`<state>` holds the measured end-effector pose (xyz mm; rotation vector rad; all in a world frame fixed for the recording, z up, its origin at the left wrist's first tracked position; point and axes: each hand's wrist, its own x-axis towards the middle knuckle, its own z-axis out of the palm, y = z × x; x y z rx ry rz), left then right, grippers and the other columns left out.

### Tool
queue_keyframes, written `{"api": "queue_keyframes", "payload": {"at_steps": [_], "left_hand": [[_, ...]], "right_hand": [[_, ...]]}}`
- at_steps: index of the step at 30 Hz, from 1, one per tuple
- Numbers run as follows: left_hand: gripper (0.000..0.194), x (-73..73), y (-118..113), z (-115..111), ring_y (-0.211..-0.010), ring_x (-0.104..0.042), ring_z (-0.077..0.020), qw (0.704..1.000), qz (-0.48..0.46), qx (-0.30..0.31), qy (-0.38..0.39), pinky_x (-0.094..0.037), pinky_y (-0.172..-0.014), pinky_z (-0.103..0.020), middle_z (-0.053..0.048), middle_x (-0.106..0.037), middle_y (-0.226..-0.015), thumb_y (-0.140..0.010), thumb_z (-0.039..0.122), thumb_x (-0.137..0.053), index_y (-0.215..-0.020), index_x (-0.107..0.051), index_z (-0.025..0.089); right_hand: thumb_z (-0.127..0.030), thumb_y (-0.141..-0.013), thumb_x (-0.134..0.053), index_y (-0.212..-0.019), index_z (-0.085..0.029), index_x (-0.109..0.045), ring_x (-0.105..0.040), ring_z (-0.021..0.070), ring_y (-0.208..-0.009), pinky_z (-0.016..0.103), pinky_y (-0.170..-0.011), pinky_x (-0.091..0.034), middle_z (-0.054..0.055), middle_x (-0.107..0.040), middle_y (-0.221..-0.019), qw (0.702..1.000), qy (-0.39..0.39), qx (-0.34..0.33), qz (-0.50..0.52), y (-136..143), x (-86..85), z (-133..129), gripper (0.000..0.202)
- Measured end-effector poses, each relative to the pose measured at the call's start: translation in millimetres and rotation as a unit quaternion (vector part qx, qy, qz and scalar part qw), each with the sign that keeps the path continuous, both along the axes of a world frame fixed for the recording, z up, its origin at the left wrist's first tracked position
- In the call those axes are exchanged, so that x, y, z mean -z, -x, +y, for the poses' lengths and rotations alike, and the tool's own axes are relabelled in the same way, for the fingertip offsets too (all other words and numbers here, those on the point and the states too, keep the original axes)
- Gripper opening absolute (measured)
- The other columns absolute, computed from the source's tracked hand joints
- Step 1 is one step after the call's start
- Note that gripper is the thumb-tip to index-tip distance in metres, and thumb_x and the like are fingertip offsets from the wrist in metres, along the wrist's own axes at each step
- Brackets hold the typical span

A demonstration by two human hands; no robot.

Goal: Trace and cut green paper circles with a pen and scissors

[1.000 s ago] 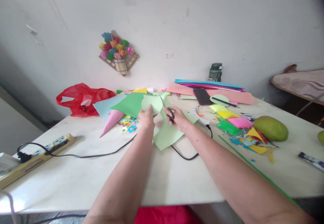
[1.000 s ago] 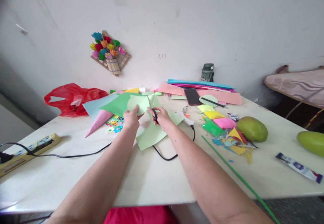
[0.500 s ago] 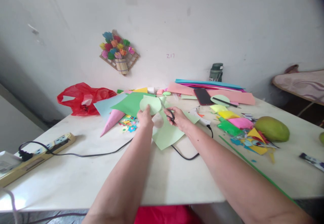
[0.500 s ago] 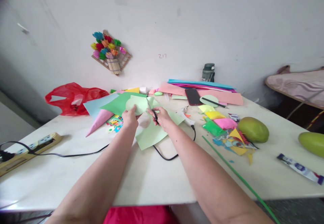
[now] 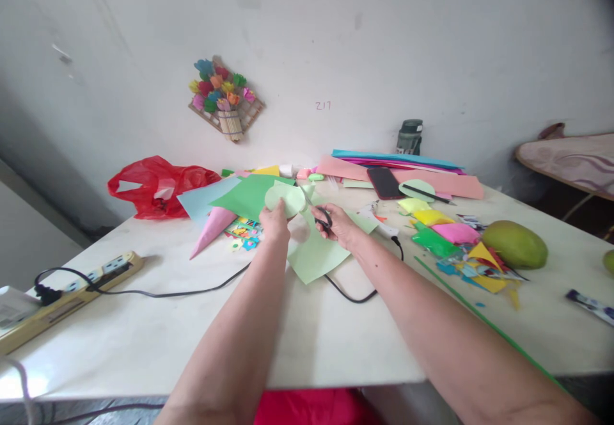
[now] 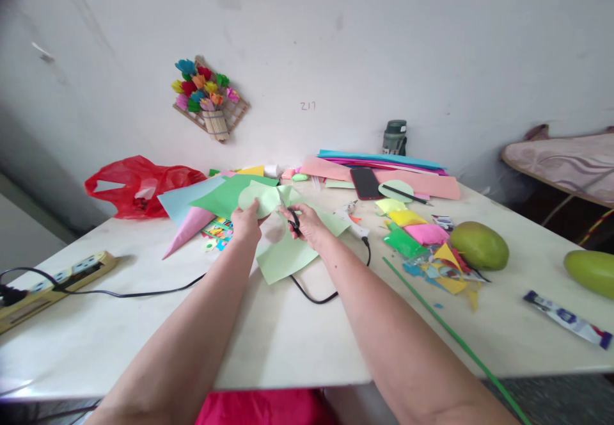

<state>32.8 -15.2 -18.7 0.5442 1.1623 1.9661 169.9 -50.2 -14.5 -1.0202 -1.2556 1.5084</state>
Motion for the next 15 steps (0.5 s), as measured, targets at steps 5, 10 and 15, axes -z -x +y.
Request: {"api": "queue_keyframes", "payload": {"at_steps": [5, 10, 15], "left_hand": [[0.017, 0.5, -4.5, -2.5, -0.075, -0.064, -0.02, 1.0, 0.011, 0.016, -0.004, -0.054, -0.062, -0.035, -0.008, -0.064, -0.083, -0.069, 0.017, -0.065, -0.085, -0.06, 0.013], [0.016, -0.6, -7.6, -4.5, -0.074, -0.064, -0.0209, 1.0, 0.018, 0.022, -0.013, -0.054, -0.06, -0.035, -0.01, -0.065, -0.083, -0.07, 0.016, -0.064, -0.085, -0.06, 0.012], [0.016, -2.0, -8.5, -5.5, -0.073, -0.064, -0.0201, 1.0, 0.019, 0.021, -0.009, -0.055, -0.06, -0.035, -0.009, -0.065, -0.083, -0.07, 0.017, -0.064, -0.085, -0.06, 0.012]], "right_hand": [[-0.051, -0.067, -0.063, -0.085, -0.019, -0.047, -0.043, 0.0051, -0.032, 0.014, -0.027, -0.016, -0.006, -0.052, -0.049, 1.0, -0.024, -0.001, 0.003, -1.1, 0.5, 1.4, 0.04], [-0.052, -0.069, -0.061, -0.084, -0.018, -0.047, -0.044, 0.0055, -0.032, 0.015, -0.026, -0.016, -0.005, -0.052, -0.048, 0.999, -0.032, -0.001, 0.001, -1.9, 1.0, 2.5, 0.039], [-0.053, -0.069, -0.061, -0.084, -0.019, -0.047, -0.045, 0.0057, -0.032, 0.015, -0.026, -0.017, -0.005, -0.053, -0.048, 1.0, -0.027, 0.003, -0.007, -2.2, 0.5, 2.9, 0.04]]}}
